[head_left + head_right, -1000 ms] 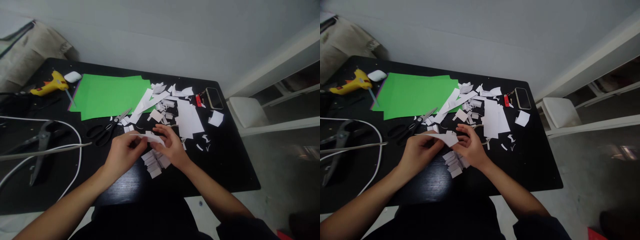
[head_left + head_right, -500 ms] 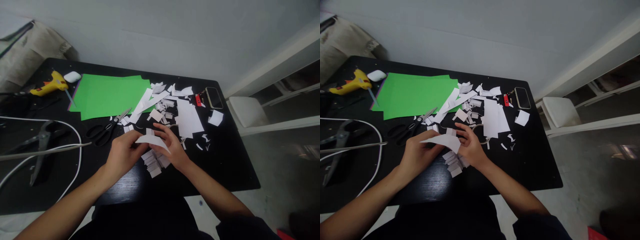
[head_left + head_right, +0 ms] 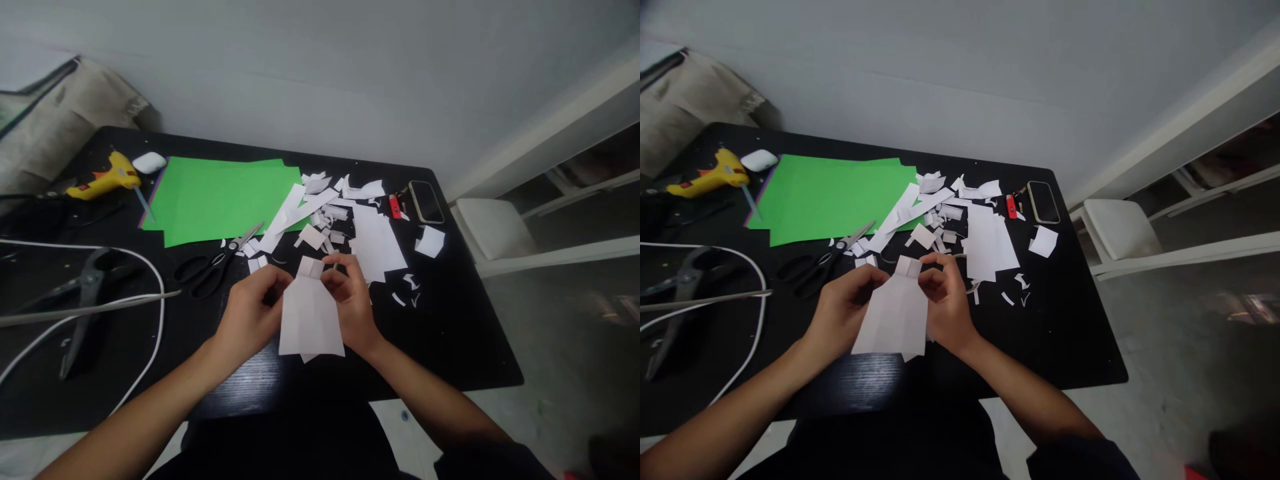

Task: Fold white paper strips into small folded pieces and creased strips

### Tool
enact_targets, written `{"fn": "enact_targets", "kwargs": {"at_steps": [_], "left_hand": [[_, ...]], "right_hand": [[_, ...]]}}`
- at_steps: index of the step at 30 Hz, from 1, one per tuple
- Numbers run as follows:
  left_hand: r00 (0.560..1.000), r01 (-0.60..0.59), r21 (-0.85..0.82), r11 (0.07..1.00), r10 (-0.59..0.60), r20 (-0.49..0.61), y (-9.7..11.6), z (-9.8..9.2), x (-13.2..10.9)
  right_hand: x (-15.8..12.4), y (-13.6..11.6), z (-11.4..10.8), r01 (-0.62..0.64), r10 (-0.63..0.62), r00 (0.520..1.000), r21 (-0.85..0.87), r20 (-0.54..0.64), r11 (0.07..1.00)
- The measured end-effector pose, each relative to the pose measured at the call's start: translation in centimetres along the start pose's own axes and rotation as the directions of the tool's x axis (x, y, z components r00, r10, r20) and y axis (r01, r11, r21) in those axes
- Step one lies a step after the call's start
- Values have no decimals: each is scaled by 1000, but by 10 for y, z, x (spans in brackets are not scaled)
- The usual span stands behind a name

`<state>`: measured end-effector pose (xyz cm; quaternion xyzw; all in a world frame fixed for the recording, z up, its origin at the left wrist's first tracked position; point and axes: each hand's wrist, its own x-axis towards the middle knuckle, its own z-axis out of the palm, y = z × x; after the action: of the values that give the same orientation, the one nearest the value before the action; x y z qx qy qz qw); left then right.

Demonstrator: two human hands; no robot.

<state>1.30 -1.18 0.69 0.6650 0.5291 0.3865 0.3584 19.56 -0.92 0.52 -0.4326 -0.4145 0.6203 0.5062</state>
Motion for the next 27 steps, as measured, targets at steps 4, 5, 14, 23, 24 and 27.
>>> {"fn": "enact_targets", "kwargs": {"at_steps": [4,5,14,23,24,27], "left_hand": [[998,56,-95,994,-54,22,-2,1,1],[998,63,-116,991,-60,28,-1,1,1],[999,-44,-176,983,45,1,6,-3,0],[916,-397,60,916,391,91,0,-10,4],[913,-399,65,915,390,118,-1,-10,4],[912,-391,67,918,377,164,-1,-11,3]], "right_hand": [[-4,4,1,80,-78,996,-33,34,996],[-4,6,0,89,-87,995,-52,51,995],[-2,6,-12,335,-278,932,-260,232,906],[9,-9,-22,26,-23,979,-10,203,1000],[10,-10,-22,18,-8,978,-47,207,999],[10,-12,-20,22,11,977,-149,214,989]]}}
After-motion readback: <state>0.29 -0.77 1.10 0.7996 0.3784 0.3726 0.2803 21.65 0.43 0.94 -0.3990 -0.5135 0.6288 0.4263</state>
